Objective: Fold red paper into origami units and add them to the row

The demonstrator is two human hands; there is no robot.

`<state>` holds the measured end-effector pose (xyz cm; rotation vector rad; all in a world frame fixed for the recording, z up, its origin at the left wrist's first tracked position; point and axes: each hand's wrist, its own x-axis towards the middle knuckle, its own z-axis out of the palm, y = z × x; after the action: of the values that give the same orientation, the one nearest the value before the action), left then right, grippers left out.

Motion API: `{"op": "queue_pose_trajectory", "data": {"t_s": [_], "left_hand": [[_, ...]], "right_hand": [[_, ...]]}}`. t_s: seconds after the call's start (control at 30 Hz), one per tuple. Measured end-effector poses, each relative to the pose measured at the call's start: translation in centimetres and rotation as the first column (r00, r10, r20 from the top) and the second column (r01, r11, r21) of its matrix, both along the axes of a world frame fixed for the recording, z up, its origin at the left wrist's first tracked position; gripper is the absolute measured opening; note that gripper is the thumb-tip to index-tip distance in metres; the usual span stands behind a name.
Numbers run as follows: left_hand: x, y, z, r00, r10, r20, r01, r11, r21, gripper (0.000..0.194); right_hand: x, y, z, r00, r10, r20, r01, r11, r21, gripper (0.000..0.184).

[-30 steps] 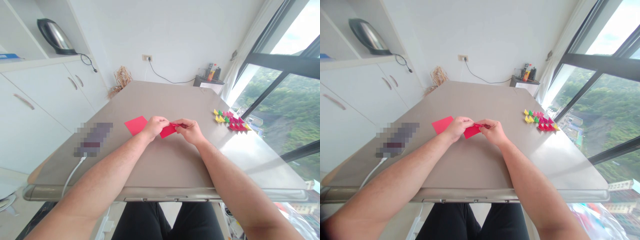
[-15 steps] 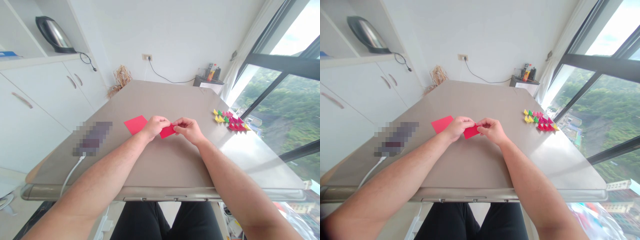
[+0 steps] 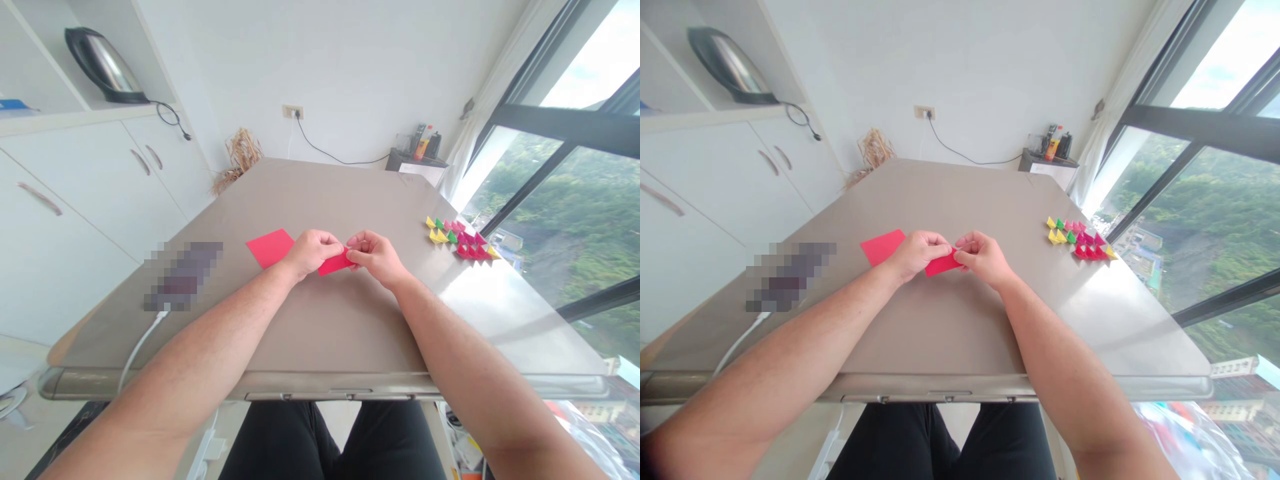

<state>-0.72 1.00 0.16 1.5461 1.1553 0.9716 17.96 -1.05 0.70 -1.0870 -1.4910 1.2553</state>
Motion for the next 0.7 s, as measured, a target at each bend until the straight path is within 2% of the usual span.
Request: {"op": "queue_pose_trajectory", "data": {"t_s": [0.5,0.7], "left_hand": [[0.01,-0.18,0.24,0.998,-0.006,-0.066,0.008,0.999,0.031,0.016],[-0.24,-0.21,0.36,0.989,-0.103,-0.106,0.103,0.995,-0.003,0.021]], "right_hand": [[-0.32,-0.09,0.03,0.999,-0.013,0.045,0.012,1.000,0.023,0.023],[-0.37,-0.20,0.08,0.996,-0.009,0.084,0.007,1.000,0.020,0.025]]}}
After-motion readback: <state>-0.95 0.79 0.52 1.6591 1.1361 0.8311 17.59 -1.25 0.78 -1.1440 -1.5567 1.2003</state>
